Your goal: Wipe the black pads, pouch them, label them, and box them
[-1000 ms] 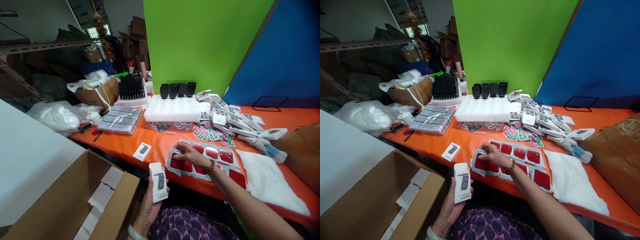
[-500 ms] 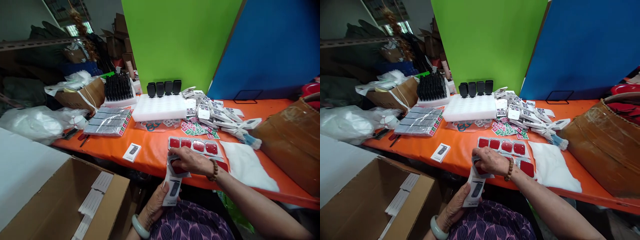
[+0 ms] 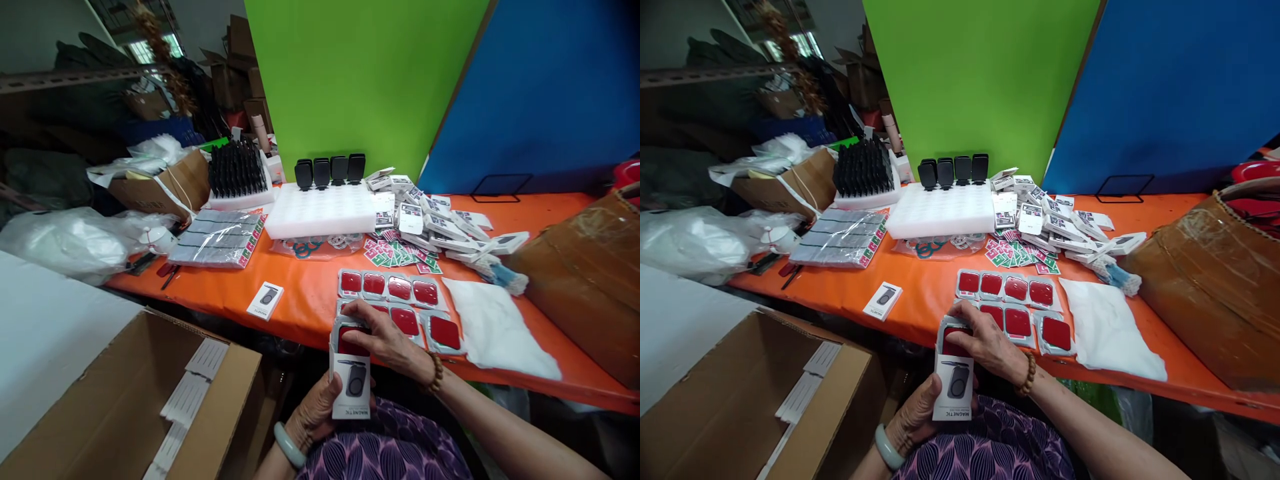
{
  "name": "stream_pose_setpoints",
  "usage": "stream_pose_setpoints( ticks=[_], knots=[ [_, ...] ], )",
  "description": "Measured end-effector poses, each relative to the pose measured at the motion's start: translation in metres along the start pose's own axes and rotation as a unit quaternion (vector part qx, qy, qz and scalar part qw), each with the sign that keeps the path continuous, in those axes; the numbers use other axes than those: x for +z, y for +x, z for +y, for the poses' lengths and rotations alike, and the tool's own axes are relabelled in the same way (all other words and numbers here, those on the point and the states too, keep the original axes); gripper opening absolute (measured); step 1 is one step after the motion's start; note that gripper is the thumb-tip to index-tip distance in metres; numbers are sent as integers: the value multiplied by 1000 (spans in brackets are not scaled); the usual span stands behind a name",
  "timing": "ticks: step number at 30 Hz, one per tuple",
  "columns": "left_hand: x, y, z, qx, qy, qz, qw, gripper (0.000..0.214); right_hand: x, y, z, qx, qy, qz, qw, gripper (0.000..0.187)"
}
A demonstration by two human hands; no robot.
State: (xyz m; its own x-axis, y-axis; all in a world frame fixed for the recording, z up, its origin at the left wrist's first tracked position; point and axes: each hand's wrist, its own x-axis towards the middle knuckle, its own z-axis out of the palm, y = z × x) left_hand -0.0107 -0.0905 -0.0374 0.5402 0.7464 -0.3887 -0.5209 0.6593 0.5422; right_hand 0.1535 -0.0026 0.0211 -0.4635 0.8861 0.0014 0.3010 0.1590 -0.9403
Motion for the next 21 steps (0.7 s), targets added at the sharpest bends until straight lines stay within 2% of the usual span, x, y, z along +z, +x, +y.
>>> stream_pose_setpoints(
  ticks=[5, 8, 10, 14, 17, 19, 21],
  knots=[
    [-2, 1, -12, -33, 70, -20, 997, 61, 9, -25, 5, 41, -18, -15, 999, 12],
    [-4, 3, -10, -51, 144, -24, 988, 55, 18, -41, 7, 55, -28, -11, 998, 11],
    [-4, 3, -6, -54, 191, -7, 980, 54, 22, -50, 10, 54, -30, 1, 998, 10],
    [-5, 2, -3, 26, 186, 55, 981, 57, 26, -63, 15, 43, -37, -11, 998, 14],
    [-3, -3, -6, 95, 184, 114, 972, 66, 27, -71, 15, 33, -91, -36, 995, 8],
    [-1, -7, -8, 111, 204, 136, 963, 62, 28, -76, 13, 21, -118, -43, 992, 7],
    [2, -11, -9, 113, 216, 134, 961, 52, 30, -78, 12, 17, -116, -38, 992, 9]
  ],
)
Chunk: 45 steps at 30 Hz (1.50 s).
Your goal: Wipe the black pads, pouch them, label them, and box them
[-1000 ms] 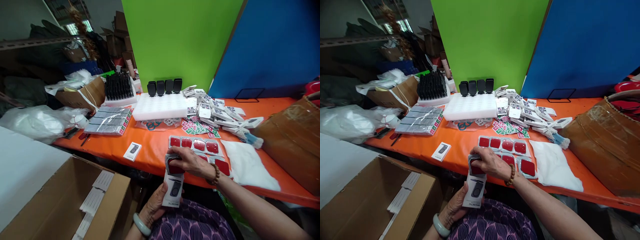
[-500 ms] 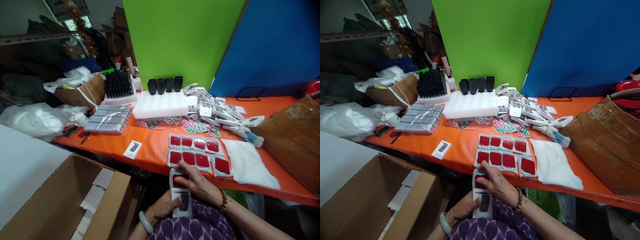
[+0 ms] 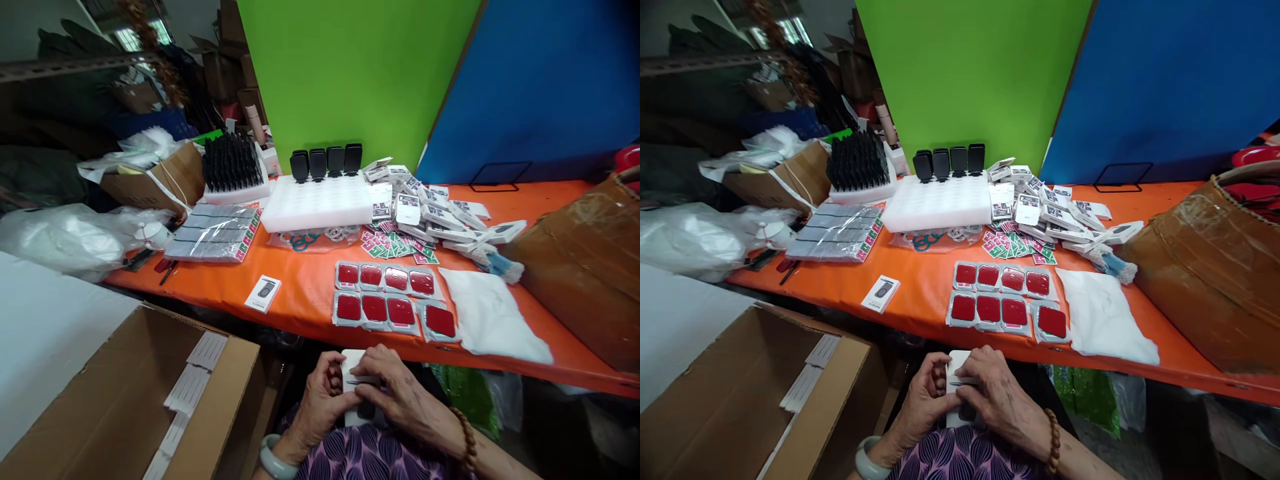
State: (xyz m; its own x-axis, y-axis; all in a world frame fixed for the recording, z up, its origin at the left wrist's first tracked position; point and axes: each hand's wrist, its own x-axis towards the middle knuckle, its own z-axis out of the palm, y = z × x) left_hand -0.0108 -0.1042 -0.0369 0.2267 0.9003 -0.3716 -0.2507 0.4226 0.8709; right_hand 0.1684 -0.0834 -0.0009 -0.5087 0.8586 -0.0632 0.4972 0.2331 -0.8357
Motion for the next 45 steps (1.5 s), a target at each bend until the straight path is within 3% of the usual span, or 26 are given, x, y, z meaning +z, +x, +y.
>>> stream_pose_setpoints(
  ticks=[4, 6, 8, 10, 13, 18, 22, 26, 29, 31, 33, 37, 40, 45],
  knots=[
    [-2, 1, 2, -8, 16, 5, 1000, 36, 9, -4, 5, -3, 65, 94, 993, 23],
    [-3, 4, 2, -19, 20, 15, 999, 34, 15, -6, 13, 13, 107, 175, 979, 35],
    [-4, 6, 1, -33, 16, 20, 999, 35, 21, -9, 22, 44, 161, 220, 961, 34],
    [-2, 7, -1, -38, 12, 21, 999, 36, 25, -13, 31, 76, 227, 222, 945, 26],
    [1, 6, -1, -26, 23, 14, 999, 36, 29, -17, 37, 137, 311, 203, 918, 32],
    [7, 0, 8, 12, 118, 29, 992, 31, 32, -22, 29, 233, 391, 166, 875, 33],
    [15, -8, 13, 79, 181, 68, 978, 21, 33, -26, 19, 216, 370, 145, 892, 35],
    [22, -12, 8, 114, 154, 118, 974, 8, 36, -25, 16, 197, 357, 211, 888, 35],
    [24, -15, 7, 111, 117, 131, 978, 37, 36, -25, 19, 193, 400, 240, 863, 42],
    [25, -20, 9, 108, 124, 113, 980, 37, 34, -28, 23, 191, 416, 189, 869, 45],
    [26, -26, 11, 108, 129, 92, 981, 21, 31, -33, 25, 151, 383, 143, 900, 35],
    [30, -40, 12, 128, 150, 96, 976, 22, 27, -47, 27, -14, 249, 153, 956, 16],
    [32, -47, 9, 147, 175, 96, 969, 23, 28, -52, 29, -80, 190, 158, 966, 10],
    [35, -45, 8, 125, 169, 89, 974, 20, 32, -51, 23, -60, 216, 175, 959, 14]
  ],
)
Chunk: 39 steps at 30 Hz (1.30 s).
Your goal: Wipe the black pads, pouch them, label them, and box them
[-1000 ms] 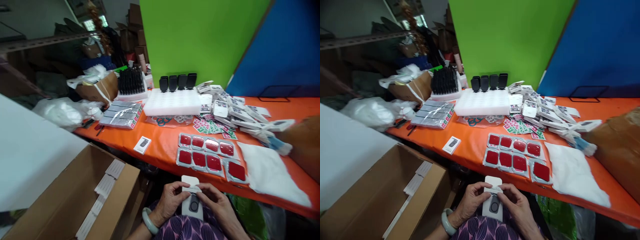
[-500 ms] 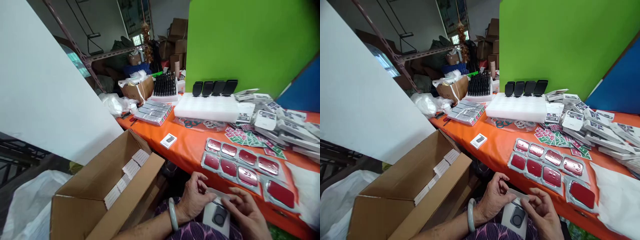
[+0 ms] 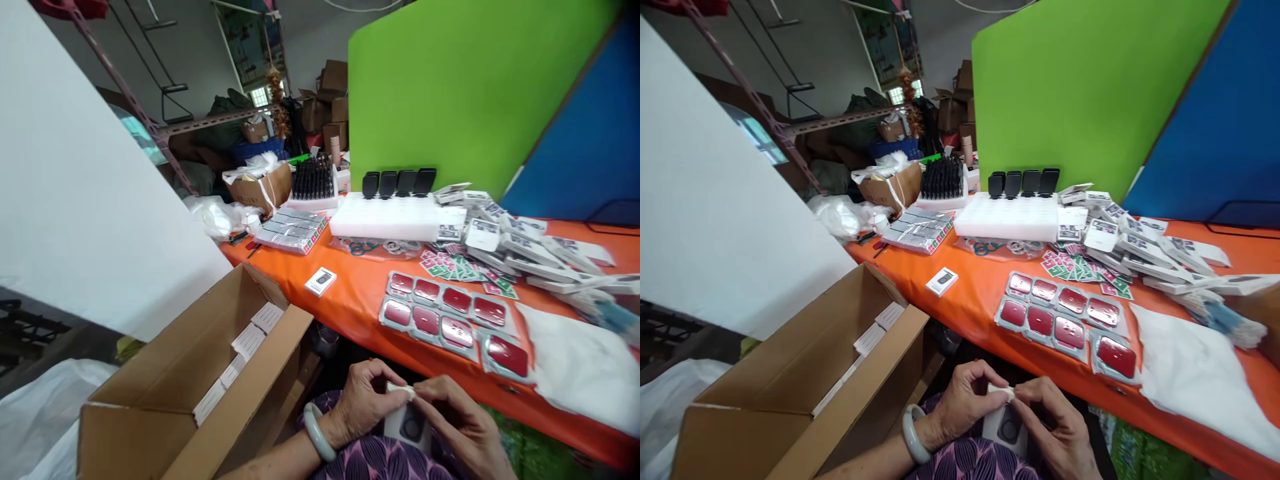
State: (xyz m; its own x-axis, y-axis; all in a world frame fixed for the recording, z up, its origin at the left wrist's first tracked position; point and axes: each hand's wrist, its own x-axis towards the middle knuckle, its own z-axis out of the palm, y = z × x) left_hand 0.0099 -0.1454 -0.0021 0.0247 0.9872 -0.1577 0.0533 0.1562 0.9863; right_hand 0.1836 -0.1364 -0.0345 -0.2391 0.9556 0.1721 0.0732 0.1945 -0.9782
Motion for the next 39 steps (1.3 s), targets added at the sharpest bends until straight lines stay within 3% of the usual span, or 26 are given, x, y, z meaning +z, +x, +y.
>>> stream_pose_setpoints(
  ticks=[6, 9, 15, 19, 23, 25, 27, 29, 32, 34, 37, 39],
  knots=[
    [0, 18, 18, -51, 12, -2, 999, 16, 3, 18, -14, 186, 124, 19, 974, 29],
    [-4, 24, 21, -77, 12, -19, 997, 14, 4, 26, -10, 230, 178, 1, 957, 33],
    [-18, 19, 10, -63, 46, -56, 995, 22, 8, 21, 8, 208, 166, -31, 964, 27],
    [-20, 18, 0, -79, 96, -51, 991, 24, 8, 13, 17, 204, 183, -91, 957, 23],
    [-8, 23, 0, -68, 151, -41, 985, 20, 6, 18, 21, 218, 221, -45, 949, 26],
    [1, 27, 5, -54, 179, -34, 982, 38, 3, 28, 20, 206, 237, 5, 949, 28],
    [13, 31, 13, -54, 214, -28, 975, 71, 0, 39, 16, 183, 237, 46, 953, 31],
    [23, 36, 21, -58, 239, -17, 969, 90, -6, 51, 7, 154, 217, 51, 963, 33],
    [30, 53, 30, -40, 249, 22, 967, 81, -29, 70, -7, 105, 128, -29, 986, 29],
    [23, 73, 34, -6, 278, 55, 959, 74, -57, 88, -11, 67, 25, -49, 996, 30],
    [-11, 113, 41, 26, 393, 119, 911, 76, -119, 125, -2, -6, -155, 59, 986, 35],
    [-43, 141, 46, 26, 466, 168, 868, 71, -164, 152, 10, -28, -281, 139, 949, 31]
  ],
)
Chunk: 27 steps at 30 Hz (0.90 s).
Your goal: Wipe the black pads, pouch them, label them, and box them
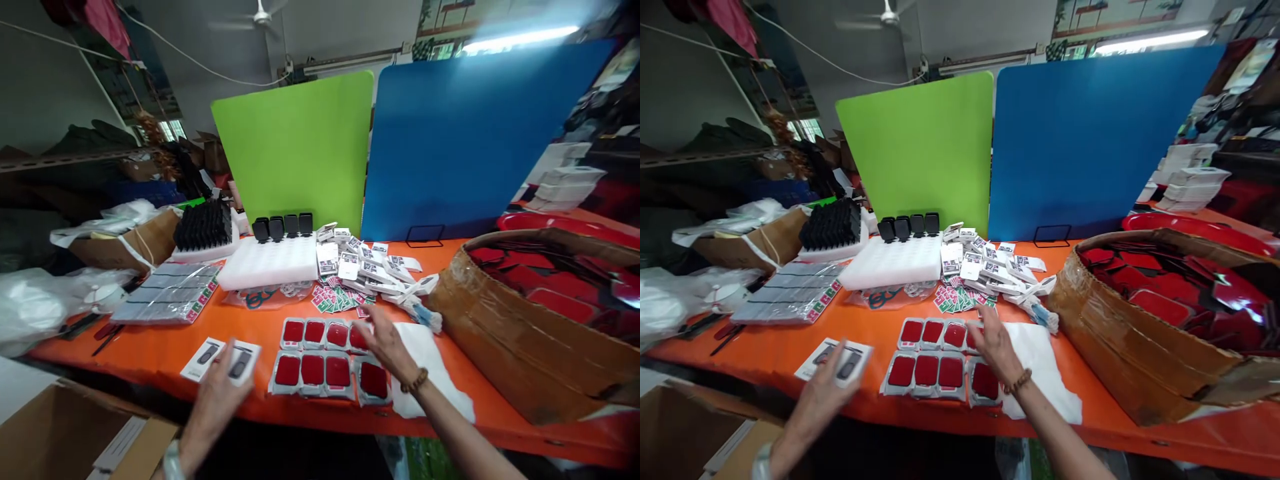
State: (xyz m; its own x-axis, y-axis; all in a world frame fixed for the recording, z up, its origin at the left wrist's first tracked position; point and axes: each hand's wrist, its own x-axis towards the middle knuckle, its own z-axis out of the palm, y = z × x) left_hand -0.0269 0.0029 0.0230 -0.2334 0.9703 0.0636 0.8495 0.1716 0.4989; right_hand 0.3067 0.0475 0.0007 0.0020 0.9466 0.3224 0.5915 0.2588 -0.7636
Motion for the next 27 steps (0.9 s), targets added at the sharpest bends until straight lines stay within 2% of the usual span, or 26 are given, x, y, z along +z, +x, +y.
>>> stream_pose_setpoints(
  ticks=[2, 5, 9, 13, 16, 18, 20, 22, 23, 24, 25, 27],
  knots=[
    [-12, 32, -23, -21, 83, 20, 996, 69, -17, 32, 31, 15, -134, 49, 990, 30],
    [-20, 66, -57, -42, 163, 1, 986, 68, -29, 67, 61, 53, -271, 44, 960, 30],
    [-11, 85, -93, -55, 192, -34, 979, 60, -21, 97, 69, 41, -298, 29, 953, 27],
    [-4, 88, -103, -72, 198, -45, 977, 58, -6, 122, 69, 22, -305, 28, 952, 26],
    [-7, 84, -88, -85, 205, -14, 975, 60, -3, 136, 74, 21, -309, 33, 950, 24],
    [-9, 78, -68, -56, 169, 25, 984, 63, -8, 142, 76, 20, -305, 38, 951, 25],
    [-9, 69, -42, -27, 74, 60, 995, 68, -17, 143, 72, 8, -295, 46, 954, 26],
    [-5, 53, -10, -27, -54, 72, 996, 74, -26, 137, 61, -9, -282, 56, 958, 29],
    [-3, 44, 6, -48, -133, 46, 989, 76, -29, 131, 53, -26, -270, 60, 961, 31],
    [0, 33, 23, -75, -218, -9, 973, 75, -30, 121, 43, -54, -248, 63, 965, 32],
    [4, 22, 38, -106, -307, -80, 942, 72, -29, 109, 33, -93, -220, 66, 969, 33],
    [11, 0, 66, -136, -472, -209, 845, 67, -21, 79, 11, -210, -125, 82, 966, 33]
  ],
)
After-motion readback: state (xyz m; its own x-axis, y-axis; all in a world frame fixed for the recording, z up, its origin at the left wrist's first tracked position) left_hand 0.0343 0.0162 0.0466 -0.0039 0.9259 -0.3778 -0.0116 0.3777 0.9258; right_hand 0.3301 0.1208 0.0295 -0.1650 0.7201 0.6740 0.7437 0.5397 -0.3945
